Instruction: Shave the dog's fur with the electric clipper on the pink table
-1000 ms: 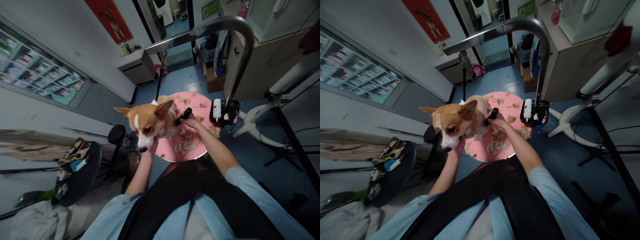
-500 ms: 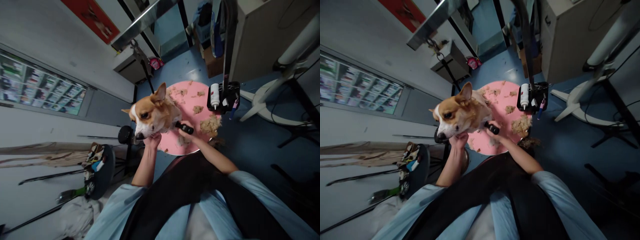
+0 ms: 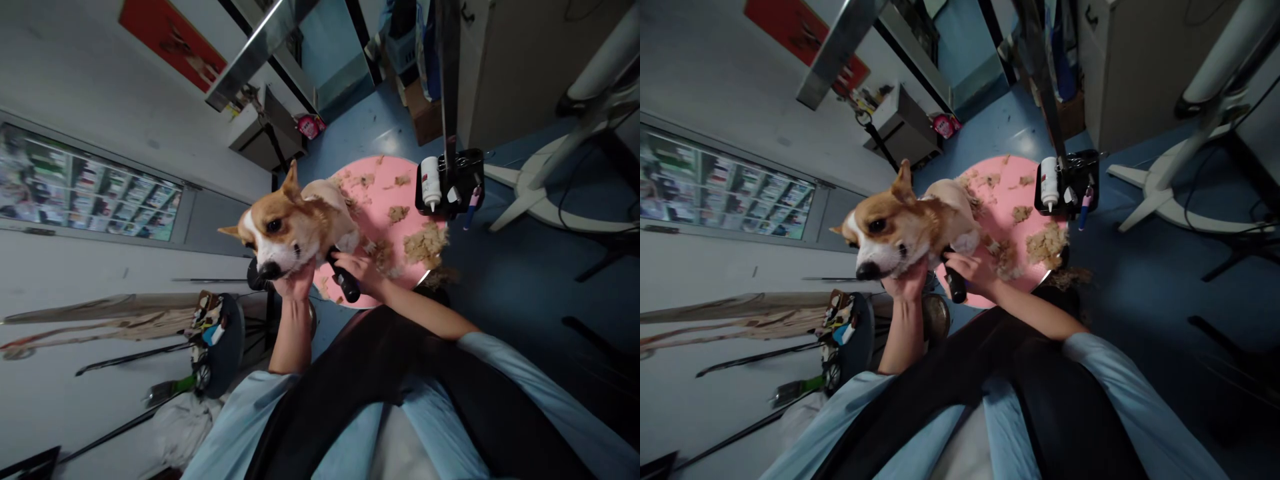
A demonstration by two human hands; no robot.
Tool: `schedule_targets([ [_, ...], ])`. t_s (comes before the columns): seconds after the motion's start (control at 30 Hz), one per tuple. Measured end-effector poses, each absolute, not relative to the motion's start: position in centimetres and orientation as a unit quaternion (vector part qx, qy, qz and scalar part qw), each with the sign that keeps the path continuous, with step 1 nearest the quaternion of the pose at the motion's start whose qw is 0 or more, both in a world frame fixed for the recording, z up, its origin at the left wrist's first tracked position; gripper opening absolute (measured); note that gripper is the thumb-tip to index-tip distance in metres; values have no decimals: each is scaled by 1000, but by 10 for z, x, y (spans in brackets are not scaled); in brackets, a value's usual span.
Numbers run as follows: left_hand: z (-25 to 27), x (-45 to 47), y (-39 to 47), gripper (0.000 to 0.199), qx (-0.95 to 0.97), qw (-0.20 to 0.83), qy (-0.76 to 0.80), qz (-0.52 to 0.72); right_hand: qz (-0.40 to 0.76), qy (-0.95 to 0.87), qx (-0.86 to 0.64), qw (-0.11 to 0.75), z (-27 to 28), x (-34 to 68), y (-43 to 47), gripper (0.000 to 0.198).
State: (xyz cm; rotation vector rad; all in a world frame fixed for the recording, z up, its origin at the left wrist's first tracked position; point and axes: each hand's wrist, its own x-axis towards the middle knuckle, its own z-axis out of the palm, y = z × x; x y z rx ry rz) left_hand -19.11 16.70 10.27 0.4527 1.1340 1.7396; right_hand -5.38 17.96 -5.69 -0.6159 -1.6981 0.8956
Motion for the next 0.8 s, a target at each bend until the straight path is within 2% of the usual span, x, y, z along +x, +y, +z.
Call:
schedule_targets([
  [0.17,102,-199,169,28,179,480,465,722,368,-722,-321,490,-67,-52,186,28],
  [0.27,102,-201,172,31,173,481,455,729,372,-701,-354,495,-81,-47,183,29],
  [0.43,104,-206,174,30,164,481,448,735,357,-725,-257,531,-75,-55,181,26],
  [0.67,100,-214,166,27,178,468,465,730,424,-689,-281,515,-89,-50,188,28],
  [0.8,102,-212,168,21,176,469,461,732,421,-700,-197,542,-80,-49,191,29],
])
